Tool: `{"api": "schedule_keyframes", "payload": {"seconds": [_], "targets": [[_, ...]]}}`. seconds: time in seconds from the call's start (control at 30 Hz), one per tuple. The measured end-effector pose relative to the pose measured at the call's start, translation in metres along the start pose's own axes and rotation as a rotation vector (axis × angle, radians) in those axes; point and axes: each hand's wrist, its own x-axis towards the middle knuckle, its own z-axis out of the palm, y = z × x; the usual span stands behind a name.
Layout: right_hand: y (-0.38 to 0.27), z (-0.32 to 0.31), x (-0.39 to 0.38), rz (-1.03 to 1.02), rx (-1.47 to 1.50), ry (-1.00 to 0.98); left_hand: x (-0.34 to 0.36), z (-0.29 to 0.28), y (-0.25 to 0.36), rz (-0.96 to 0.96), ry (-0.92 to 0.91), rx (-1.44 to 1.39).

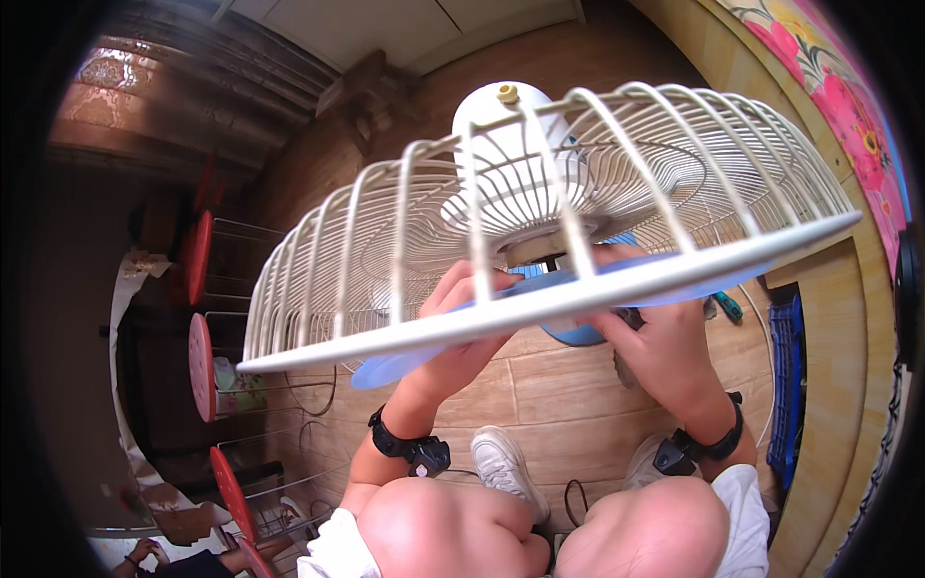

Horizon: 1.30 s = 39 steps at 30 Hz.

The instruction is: The person disassembles the front guard and blades of a fan, moves several stools and a small wooden step, and then reassembles the fan blades and guard.

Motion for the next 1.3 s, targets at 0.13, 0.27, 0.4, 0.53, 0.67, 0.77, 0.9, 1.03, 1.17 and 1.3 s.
{"api": "schedule_keyframes", "payload": {"seconds": [0.13,0.27,0.4,0.53,0.67,0.77,0.9,1.03,1.17,1.3], "targets": [[0.0,0.002,0.001,0.051,0.117,0.022,0.0,-0.002,0.003,-0.019,-0.024,0.062],[0.001,0.006,0.003,0.063,0.149,0.048,-0.003,-0.001,0.008,-0.055,0.003,0.115],[0.0,0.009,0.0,0.096,0.052,0.039,-0.004,-0.001,0.008,-0.113,-0.062,0.082],[-0.002,0.008,-0.002,0.174,0.078,0.005,-0.001,-0.002,0.005,-0.035,-0.034,0.063],[0.0,0.007,0.0,0.22,0.245,-0.005,-0.001,-0.008,0.012,-0.09,-0.109,0.062],[0.002,0.007,0.002,0.193,0.351,0.001,0.001,-0.01,0.015,-0.129,-0.086,-0.015],[0.003,0.004,0.002,0.194,0.389,-0.008,0.004,-0.009,0.015,-0.103,-0.105,-0.061],[0.005,0.004,0.0,0.356,0.434,-0.102,0.005,-0.004,0.01,-0.086,-0.079,-0.112],[0.011,0.01,0.0,0.096,0.346,-0.068,0.008,0.001,0.005,0.08,0.021,-0.044],[0.018,0.011,0.0,-0.011,0.242,-0.121,0.007,-0.004,0.009,0.06,-0.049,-0.05]]}}
